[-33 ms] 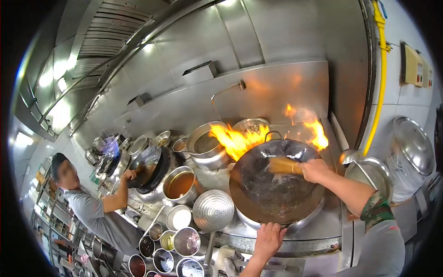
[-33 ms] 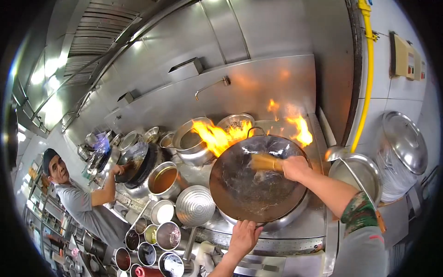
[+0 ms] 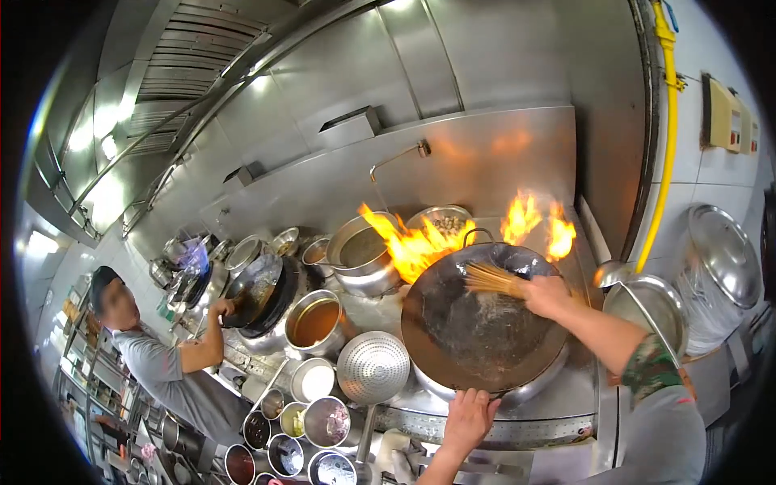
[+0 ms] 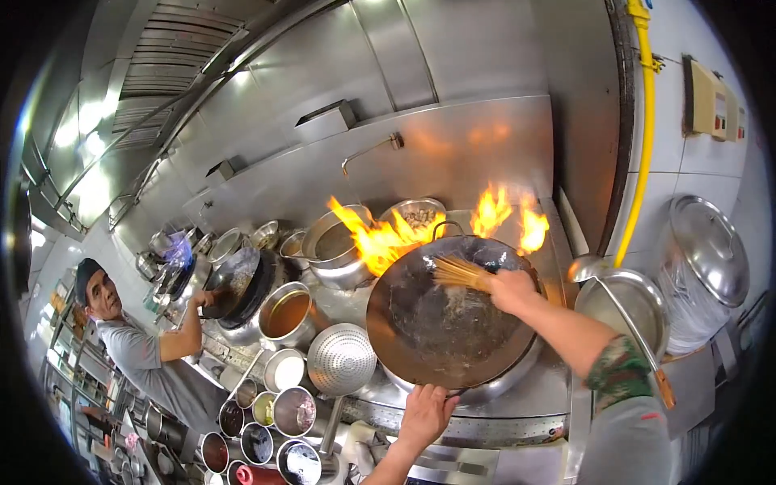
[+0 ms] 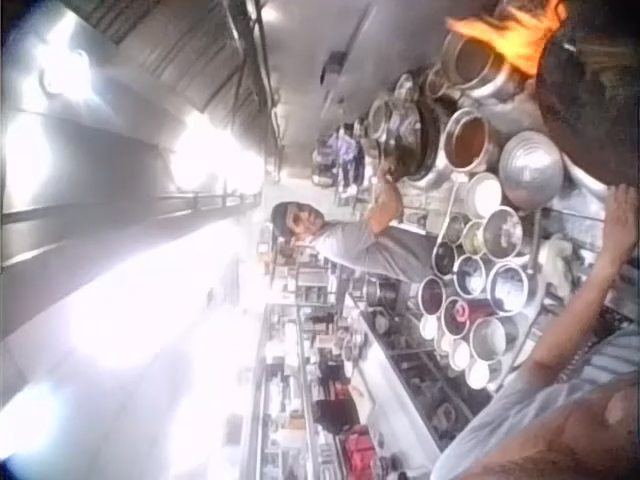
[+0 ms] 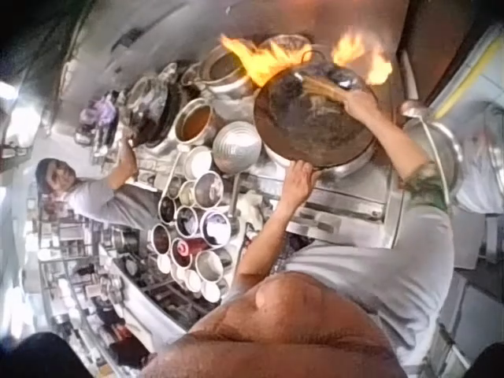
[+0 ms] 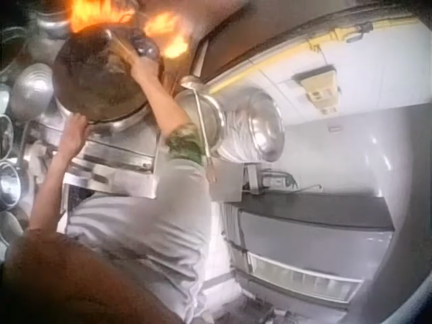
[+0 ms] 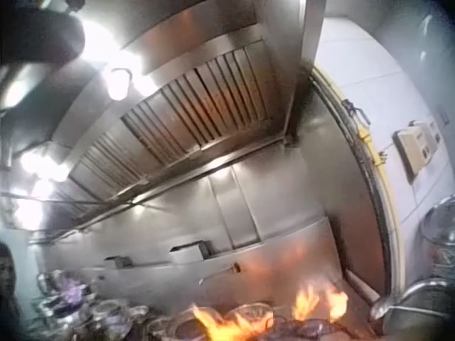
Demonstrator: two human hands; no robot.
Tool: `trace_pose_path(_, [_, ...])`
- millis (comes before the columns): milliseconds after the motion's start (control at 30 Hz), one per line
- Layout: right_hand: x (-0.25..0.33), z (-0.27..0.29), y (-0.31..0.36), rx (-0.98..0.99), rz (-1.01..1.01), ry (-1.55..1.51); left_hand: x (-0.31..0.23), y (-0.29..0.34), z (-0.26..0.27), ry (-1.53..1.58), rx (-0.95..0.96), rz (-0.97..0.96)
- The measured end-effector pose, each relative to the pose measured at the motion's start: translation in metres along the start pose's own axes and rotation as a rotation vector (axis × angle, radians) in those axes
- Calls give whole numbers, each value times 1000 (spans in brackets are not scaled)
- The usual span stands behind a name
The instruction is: Cooking food in a wok over a high-pressure gas burner in a restaurant kitchen.
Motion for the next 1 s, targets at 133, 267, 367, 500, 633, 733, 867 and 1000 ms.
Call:
trace_pose_path(133, [70, -47, 0, -53, 60, -364, 2, 1, -16, -3, 65, 28])
trace_pose_path(267, [89, -34, 81, 181, 330, -388, -3, -3, -5, -8, 75, 66])
trace_pose_path(367, [31, 22, 125, 367, 301, 18, -3, 0, 1, -33, 42, 72])
trace_pose_path(500, [-23, 71, 101, 184, -19, 259, -2, 1, 0, -32, 14, 48])
trace_pose_path(633, [-19, 14, 49, -217, -215, 131, -2, -2, -12, -35, 61, 49])
trace_pose_path(733, [6, -14, 55, 24, -111, 56, -2, 1, -9, -39, 30, 78])
trace_pose_path(867, [7, 47, 77, -37, -97, -64, 0, 4, -2, -51, 68, 93])
trace_pose_path(1000, [3, -27, 45, -89, -393, -70, -5, 2, 2, 5, -10, 5])
Point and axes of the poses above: each hand's wrist, its own y-axis away from the middle knuckle, its own z-axis out of the back of the hand, x = y × z, the point moved 6 cm from there along -y, towards the middle knuckle, and after that the axes turned 13 degrees about -z, right-handed, at the moved point
